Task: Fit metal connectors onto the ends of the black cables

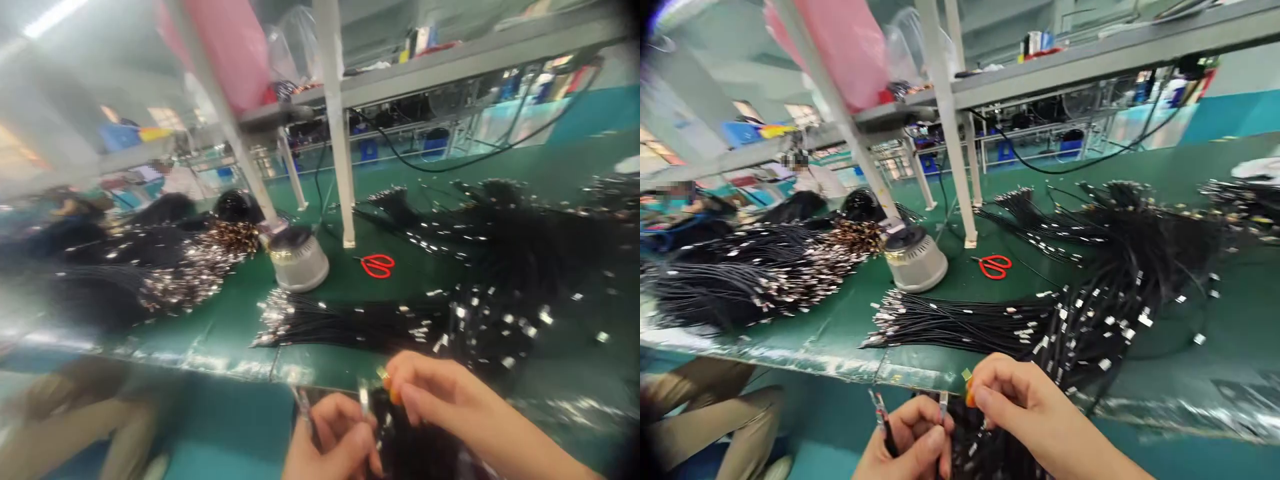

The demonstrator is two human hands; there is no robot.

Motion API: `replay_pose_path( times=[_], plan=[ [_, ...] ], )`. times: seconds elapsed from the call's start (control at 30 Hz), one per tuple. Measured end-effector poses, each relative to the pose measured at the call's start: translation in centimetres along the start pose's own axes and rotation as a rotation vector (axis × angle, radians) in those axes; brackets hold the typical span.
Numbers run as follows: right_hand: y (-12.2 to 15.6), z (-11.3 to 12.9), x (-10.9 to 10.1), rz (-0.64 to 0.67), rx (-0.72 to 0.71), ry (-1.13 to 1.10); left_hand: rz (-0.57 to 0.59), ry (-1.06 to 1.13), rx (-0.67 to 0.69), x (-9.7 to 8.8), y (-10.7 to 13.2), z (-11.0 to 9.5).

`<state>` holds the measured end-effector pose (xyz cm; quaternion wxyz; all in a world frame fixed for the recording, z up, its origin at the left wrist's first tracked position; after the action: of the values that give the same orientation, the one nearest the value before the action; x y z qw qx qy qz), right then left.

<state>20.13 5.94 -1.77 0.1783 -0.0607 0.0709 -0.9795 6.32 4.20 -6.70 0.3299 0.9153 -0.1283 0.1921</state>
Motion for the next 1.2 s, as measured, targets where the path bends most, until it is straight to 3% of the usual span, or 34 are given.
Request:
replay_pose_path(
  times=[0.27,0.5,0.67,1.2],
  plan=[
    [0.0,1.4,0.9,0.055,-0.006,0.113,0.003,-0.073,-0.087,1.2,0.9,-0.3],
    [-0.6,2.4,1.7,0.132,0.015,0.208,-0.088,-0.004,-0.087,0.4,1.7,0.0],
    [-0.9,2.4,1.8,0.160,0.023,0.253,-0.027,0.010,-0.086,0.6,1.8,0.2],
    [-1.1,2.9,1.8,0.140,0.076,0.416,-0.116,-0.026,-0.073,0.4,2.3,-0.1]
  ],
)
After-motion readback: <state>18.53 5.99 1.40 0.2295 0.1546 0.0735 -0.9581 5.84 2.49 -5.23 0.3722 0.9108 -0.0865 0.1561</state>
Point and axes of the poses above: each hand's wrist, its own y-axis away from the middle knuckle, its own x-axis out of the palm, z = x × y, the point moved 9 cm from there along -y, towards the middle knuckle, and after that the axes turned 15 degrees about -x, right-handed, at the moved point
